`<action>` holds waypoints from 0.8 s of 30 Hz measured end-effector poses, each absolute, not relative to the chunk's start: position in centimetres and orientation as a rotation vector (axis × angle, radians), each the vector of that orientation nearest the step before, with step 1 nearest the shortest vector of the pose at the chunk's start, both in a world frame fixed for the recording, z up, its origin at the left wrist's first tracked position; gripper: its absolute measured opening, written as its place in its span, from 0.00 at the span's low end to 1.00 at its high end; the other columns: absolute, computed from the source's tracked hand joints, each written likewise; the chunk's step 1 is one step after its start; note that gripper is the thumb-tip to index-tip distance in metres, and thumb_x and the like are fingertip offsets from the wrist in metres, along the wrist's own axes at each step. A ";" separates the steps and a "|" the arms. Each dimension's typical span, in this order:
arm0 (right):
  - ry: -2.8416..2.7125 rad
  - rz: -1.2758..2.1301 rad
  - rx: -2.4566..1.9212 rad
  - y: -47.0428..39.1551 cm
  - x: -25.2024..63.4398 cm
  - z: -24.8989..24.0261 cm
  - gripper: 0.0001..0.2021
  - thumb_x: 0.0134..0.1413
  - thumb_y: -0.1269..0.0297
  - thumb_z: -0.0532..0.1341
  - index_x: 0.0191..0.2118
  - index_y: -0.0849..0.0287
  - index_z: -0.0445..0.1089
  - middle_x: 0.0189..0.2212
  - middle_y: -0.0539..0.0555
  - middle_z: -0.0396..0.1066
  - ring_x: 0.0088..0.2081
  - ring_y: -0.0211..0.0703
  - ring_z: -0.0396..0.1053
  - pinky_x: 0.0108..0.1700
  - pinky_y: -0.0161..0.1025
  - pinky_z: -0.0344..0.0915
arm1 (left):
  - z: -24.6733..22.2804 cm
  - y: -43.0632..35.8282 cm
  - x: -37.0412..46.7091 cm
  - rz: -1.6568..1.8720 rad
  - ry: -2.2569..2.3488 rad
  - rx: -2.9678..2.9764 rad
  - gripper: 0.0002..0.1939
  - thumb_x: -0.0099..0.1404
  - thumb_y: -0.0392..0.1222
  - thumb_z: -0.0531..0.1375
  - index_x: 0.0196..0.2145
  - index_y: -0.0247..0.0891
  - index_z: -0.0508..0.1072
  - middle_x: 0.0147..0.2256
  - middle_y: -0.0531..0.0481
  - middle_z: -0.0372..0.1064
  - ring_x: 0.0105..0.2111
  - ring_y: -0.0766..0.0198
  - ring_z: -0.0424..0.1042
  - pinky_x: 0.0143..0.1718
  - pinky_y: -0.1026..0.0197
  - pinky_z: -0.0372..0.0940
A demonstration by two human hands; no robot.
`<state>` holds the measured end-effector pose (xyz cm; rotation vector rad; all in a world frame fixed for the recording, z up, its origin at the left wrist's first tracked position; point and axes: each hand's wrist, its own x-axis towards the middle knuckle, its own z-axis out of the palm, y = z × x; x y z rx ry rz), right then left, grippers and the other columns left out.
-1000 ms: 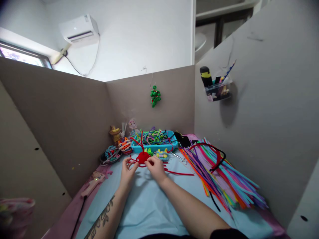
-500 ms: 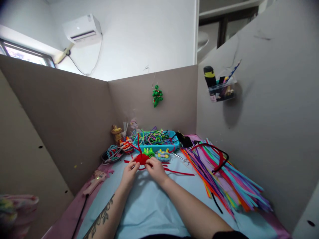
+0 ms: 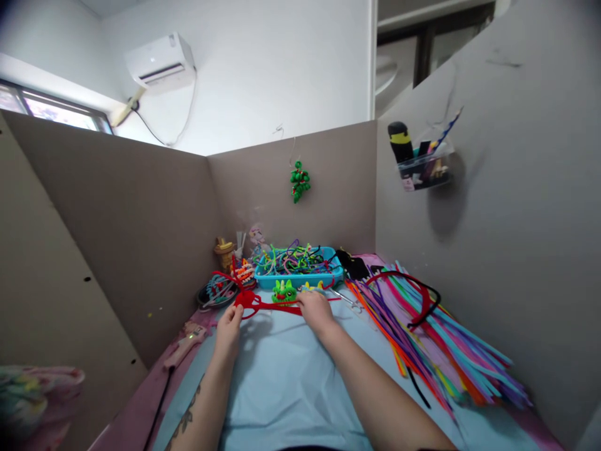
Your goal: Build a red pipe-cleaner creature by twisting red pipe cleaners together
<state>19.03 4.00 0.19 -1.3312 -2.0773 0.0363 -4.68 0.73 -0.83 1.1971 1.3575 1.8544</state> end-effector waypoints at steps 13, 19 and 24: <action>-1.449 0.771 -1.123 3.9 18.3 0.8 0.06 0.42 0.63 0.57 0.22 0.58 0.61 0.16 0.45 0.59 0.20 0.35 0.57 0.25 0.33 0.54 | -0.7 0.2 -3.6 1.722 1.237 1.062 0.22 0.45 0.60 0.61 0.23 0.35 0.69 0.23 0.51 0.68 0.25 0.65 0.63 0.26 0.66 0.55; -1.040 1.342 -0.802 2.6 16.4 1.1 0.15 0.36 0.56 0.64 0.26 0.58 0.60 0.18 0.44 0.62 0.19 0.32 0.60 0.24 0.31 0.58 | -0.4 -0.4 -2.9 1.640 1.124 0.863 0.22 0.43 0.56 0.64 0.30 0.36 0.73 0.34 0.47 0.72 0.36 0.61 0.68 0.31 0.65 0.59; -0.888 1.348 -0.646 2.2 16.1 1.6 0.17 0.35 0.56 0.67 0.27 0.58 0.61 0.19 0.44 0.62 0.20 0.30 0.60 0.23 0.29 0.58 | -0.5 -0.9 -2.3 1.588 1.142 0.904 0.21 0.44 0.56 0.64 0.30 0.37 0.73 0.33 0.49 0.71 0.35 0.61 0.67 0.31 0.64 0.59</action>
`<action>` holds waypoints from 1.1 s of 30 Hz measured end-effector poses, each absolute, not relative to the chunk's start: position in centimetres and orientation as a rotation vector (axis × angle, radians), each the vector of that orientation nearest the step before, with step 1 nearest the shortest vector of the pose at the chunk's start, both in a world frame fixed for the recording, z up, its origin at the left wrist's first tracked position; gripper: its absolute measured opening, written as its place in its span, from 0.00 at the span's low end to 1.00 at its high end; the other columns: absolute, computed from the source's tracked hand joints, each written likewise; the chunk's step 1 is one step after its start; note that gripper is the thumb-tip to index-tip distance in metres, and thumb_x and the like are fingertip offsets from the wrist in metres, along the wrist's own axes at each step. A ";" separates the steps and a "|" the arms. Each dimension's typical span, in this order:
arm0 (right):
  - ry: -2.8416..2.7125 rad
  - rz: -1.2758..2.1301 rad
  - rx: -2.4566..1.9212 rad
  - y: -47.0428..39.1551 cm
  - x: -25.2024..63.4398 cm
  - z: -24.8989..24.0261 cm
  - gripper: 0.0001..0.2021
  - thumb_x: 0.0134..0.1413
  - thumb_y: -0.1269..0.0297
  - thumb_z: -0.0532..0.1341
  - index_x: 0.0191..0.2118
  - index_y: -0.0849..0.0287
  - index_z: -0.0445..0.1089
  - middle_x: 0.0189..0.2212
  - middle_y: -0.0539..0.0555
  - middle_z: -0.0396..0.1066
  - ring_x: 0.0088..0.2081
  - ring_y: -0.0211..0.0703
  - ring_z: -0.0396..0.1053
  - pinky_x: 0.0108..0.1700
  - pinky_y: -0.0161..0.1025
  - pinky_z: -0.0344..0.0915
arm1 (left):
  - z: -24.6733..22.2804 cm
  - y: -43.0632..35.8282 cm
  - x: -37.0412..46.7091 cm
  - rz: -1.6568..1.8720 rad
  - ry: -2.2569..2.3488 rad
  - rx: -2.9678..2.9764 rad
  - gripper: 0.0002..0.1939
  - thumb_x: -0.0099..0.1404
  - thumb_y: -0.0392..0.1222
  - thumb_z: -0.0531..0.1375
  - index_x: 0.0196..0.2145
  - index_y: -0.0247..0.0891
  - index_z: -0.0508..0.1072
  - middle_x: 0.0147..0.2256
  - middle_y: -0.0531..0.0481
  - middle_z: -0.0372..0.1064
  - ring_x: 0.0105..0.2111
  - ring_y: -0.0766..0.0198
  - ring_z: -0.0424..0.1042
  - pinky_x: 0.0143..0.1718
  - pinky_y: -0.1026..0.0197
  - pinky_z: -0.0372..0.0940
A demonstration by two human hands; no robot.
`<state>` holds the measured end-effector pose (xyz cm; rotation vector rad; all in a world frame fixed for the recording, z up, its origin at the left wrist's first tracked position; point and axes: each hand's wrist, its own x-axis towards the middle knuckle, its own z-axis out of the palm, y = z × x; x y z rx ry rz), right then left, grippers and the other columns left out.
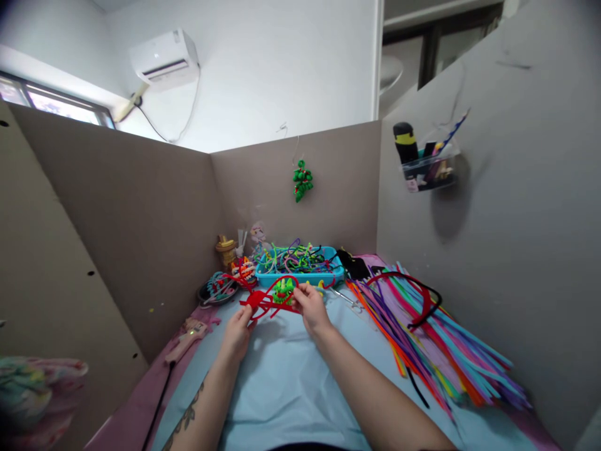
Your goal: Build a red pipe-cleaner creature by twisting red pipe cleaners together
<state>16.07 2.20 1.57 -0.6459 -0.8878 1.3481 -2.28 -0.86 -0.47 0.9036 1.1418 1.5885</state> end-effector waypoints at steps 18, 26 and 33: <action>-0.953 1.767 -0.941 1.9 15.2 0.4 0.09 0.40 0.66 0.61 0.21 0.59 0.58 0.09 0.40 0.55 0.08 0.26 0.47 0.10 0.25 0.40 | -0.8 -1.2 -1.1 1.450 1.032 1.145 0.18 0.53 0.53 0.60 0.31 0.34 0.70 0.31 0.47 0.70 0.30 0.65 0.67 0.28 0.67 0.57; -1.353 1.435 -1.007 0.5 14.3 0.8 0.13 0.40 0.60 0.60 0.16 0.58 0.56 0.06 0.41 0.53 0.08 0.28 0.47 0.11 0.28 0.38 | -0.4 -1.7 -0.3 1.438 1.055 1.170 0.19 0.50 0.56 0.61 0.25 0.35 0.67 0.19 0.56 0.62 0.18 0.72 0.58 0.20 0.69 0.52; -1.404 1.097 -1.016 1.2 13.9 -0.1 0.10 0.42 0.58 0.59 0.22 0.58 0.58 0.11 0.42 0.58 0.13 0.32 0.55 0.16 0.30 0.50 | -0.5 -1.3 -0.5 1.587 1.177 1.059 0.21 0.46 0.58 0.62 0.25 0.35 0.67 0.21 0.53 0.65 0.21 0.69 0.62 0.22 0.68 0.57</action>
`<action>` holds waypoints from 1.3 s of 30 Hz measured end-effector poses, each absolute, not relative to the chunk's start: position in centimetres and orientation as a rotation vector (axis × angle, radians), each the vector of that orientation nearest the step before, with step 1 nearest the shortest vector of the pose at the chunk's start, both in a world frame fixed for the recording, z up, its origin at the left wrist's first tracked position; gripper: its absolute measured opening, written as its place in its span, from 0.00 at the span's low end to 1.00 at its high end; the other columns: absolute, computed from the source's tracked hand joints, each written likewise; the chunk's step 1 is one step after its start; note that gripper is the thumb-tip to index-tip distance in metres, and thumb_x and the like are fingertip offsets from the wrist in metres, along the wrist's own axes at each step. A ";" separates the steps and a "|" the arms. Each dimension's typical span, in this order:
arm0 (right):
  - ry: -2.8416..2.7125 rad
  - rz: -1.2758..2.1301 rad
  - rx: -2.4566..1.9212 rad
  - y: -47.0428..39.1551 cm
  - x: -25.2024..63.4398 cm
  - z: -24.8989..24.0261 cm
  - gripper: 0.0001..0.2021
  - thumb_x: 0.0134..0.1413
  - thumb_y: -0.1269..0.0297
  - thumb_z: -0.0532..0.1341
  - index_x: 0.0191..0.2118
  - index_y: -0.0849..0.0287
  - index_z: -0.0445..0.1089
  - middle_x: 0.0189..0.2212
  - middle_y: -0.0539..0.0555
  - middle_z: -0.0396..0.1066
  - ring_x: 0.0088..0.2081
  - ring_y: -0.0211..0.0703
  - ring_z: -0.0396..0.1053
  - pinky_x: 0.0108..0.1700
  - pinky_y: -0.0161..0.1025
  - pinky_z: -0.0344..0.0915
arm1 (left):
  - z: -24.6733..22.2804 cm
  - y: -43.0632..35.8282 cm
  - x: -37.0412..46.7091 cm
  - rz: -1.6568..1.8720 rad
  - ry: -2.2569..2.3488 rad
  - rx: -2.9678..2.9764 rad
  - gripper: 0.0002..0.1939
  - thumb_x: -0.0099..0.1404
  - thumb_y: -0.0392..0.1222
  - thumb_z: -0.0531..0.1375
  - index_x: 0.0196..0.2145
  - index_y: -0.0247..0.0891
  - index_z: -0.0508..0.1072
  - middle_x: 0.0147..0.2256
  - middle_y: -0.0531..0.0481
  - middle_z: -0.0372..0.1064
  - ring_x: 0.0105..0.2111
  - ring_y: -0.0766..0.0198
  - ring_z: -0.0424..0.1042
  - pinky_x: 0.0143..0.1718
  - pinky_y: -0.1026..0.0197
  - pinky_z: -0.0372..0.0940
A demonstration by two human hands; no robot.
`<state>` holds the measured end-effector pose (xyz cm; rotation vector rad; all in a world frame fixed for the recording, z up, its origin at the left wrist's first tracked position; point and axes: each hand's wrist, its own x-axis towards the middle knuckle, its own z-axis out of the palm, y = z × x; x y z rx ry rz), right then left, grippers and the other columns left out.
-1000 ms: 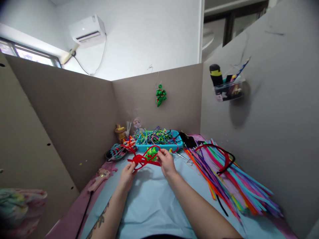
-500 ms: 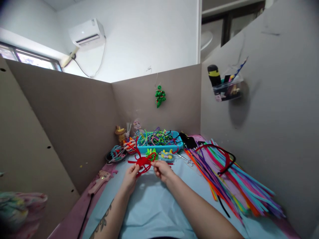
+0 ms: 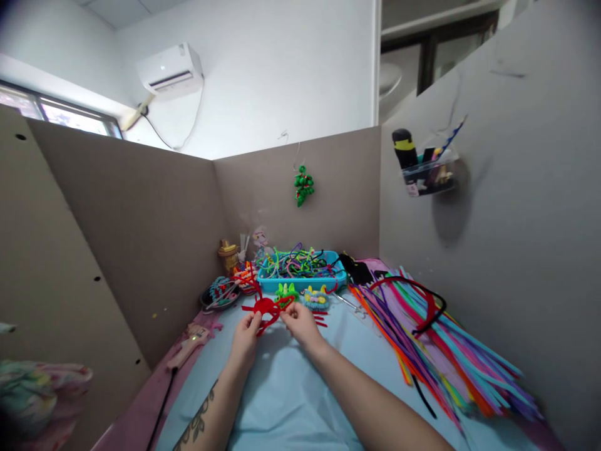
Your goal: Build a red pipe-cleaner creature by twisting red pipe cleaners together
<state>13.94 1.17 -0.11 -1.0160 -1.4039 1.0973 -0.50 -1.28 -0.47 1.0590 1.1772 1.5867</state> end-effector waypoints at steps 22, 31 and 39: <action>-2.232 0.153 -1.158 -1.6 13.5 0.6 0.11 0.55 0.68 0.50 0.35 0.56 0.69 0.32 0.53 0.74 0.34 0.42 0.70 0.32 0.33 0.55 | 0.1 -1.9 -0.1 1.682 1.303 1.746 0.12 0.57 0.46 0.56 0.20 0.38 0.67 0.29 0.48 0.64 0.31 0.62 0.64 0.34 0.62 0.59; -2.274 0.163 -1.124 -1.8 13.6 0.8 0.11 0.55 0.69 0.49 0.34 0.57 0.68 0.29 0.52 0.74 0.31 0.41 0.70 0.30 0.33 0.54 | 0.4 -2.3 -0.1 1.661 1.272 1.748 0.13 0.57 0.47 0.56 0.19 0.38 0.65 0.29 0.48 0.63 0.31 0.62 0.63 0.33 0.62 0.58; -2.455 0.047 -1.182 -1.5 13.6 0.8 0.12 0.57 0.67 0.49 0.45 0.56 0.64 0.34 0.55 0.74 0.33 0.43 0.71 0.29 0.33 0.53 | 0.3 -2.1 -0.2 1.662 1.332 1.768 0.14 0.57 0.47 0.56 0.19 0.37 0.64 0.28 0.49 0.63 0.31 0.62 0.63 0.34 0.62 0.59</action>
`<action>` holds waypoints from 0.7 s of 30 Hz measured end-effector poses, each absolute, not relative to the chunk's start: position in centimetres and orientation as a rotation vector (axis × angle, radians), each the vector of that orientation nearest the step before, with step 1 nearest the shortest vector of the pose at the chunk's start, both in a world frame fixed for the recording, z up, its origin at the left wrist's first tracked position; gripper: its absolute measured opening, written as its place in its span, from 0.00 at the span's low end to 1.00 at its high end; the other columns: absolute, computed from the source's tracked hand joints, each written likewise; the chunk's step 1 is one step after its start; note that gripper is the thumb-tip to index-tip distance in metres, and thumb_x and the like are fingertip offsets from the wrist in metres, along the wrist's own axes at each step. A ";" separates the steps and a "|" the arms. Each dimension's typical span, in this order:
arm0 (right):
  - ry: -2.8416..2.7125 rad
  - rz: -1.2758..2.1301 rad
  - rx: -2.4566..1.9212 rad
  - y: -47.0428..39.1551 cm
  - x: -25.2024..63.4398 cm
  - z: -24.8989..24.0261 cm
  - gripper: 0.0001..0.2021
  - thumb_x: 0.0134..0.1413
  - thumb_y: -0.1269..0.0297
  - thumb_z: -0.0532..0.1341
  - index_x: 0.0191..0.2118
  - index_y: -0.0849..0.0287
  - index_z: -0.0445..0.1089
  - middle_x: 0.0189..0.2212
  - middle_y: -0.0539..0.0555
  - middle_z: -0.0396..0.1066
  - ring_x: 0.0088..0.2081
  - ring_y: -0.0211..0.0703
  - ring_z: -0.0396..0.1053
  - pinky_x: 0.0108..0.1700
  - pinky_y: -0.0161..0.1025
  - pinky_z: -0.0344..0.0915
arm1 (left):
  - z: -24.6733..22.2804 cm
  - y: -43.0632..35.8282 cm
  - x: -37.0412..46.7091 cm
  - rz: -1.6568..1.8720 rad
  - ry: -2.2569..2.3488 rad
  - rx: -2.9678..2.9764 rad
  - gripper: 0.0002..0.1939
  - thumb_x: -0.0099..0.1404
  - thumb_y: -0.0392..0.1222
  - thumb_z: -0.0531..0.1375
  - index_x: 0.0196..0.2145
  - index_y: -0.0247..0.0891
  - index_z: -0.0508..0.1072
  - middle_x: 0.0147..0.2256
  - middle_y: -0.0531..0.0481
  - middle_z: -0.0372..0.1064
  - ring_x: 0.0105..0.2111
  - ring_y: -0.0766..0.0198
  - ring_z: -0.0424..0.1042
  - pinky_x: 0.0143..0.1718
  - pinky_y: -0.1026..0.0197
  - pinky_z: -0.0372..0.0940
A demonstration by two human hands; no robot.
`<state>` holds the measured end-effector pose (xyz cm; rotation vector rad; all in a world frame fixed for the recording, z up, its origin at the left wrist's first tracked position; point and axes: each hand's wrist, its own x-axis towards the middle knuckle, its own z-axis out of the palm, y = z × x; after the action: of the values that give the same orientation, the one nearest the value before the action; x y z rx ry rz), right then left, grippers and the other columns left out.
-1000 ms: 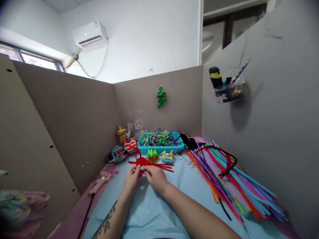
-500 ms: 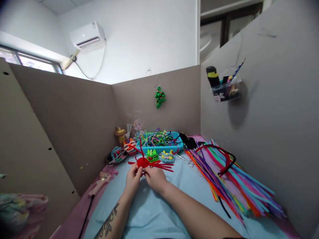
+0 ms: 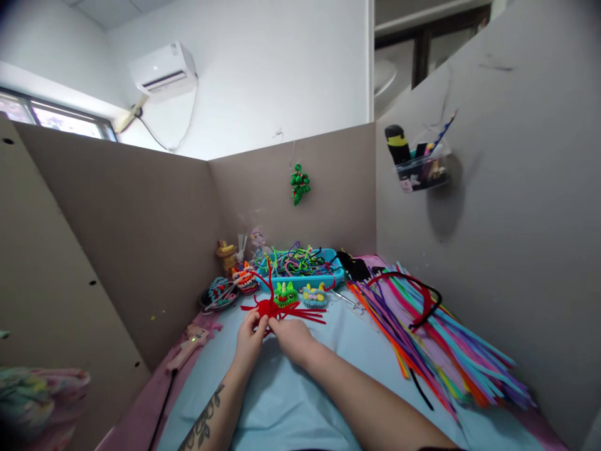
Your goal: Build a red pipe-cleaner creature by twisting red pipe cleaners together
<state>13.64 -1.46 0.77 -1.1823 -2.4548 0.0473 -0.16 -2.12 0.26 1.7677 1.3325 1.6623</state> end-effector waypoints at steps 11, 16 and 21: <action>-2.498 -0.024 -1.195 -1.7 13.8 1.4 0.13 0.58 0.66 0.47 0.44 0.58 0.65 0.34 0.57 0.74 0.35 0.45 0.71 0.32 0.34 0.57 | -0.2 -1.9 -0.2 1.653 1.370 1.869 0.14 0.59 0.44 0.54 0.19 0.37 0.62 0.29 0.48 0.63 0.32 0.61 0.64 0.34 0.62 0.59; -2.547 -0.056 -1.171 -1.3 13.7 1.1 0.12 0.58 0.67 0.48 0.44 0.59 0.64 0.35 0.58 0.74 0.35 0.46 0.71 0.32 0.35 0.58 | -0.1 -1.9 -0.2 1.633 1.378 1.834 0.13 0.57 0.45 0.55 0.19 0.37 0.63 0.28 0.49 0.63 0.31 0.62 0.63 0.33 0.62 0.58; -2.554 -0.075 -1.164 -1.3 13.7 1.1 0.12 0.57 0.69 0.49 0.44 0.59 0.64 0.34 0.58 0.74 0.34 0.46 0.72 0.31 0.35 0.57 | -0.2 -1.8 -0.3 1.621 1.377 1.789 0.13 0.56 0.46 0.56 0.19 0.37 0.64 0.26 0.50 0.62 0.29 0.63 0.62 0.31 0.63 0.57</action>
<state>13.73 -1.27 1.05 -1.1640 -2.5538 -0.0747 -0.32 -1.81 -0.19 1.7893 1.3772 1.6208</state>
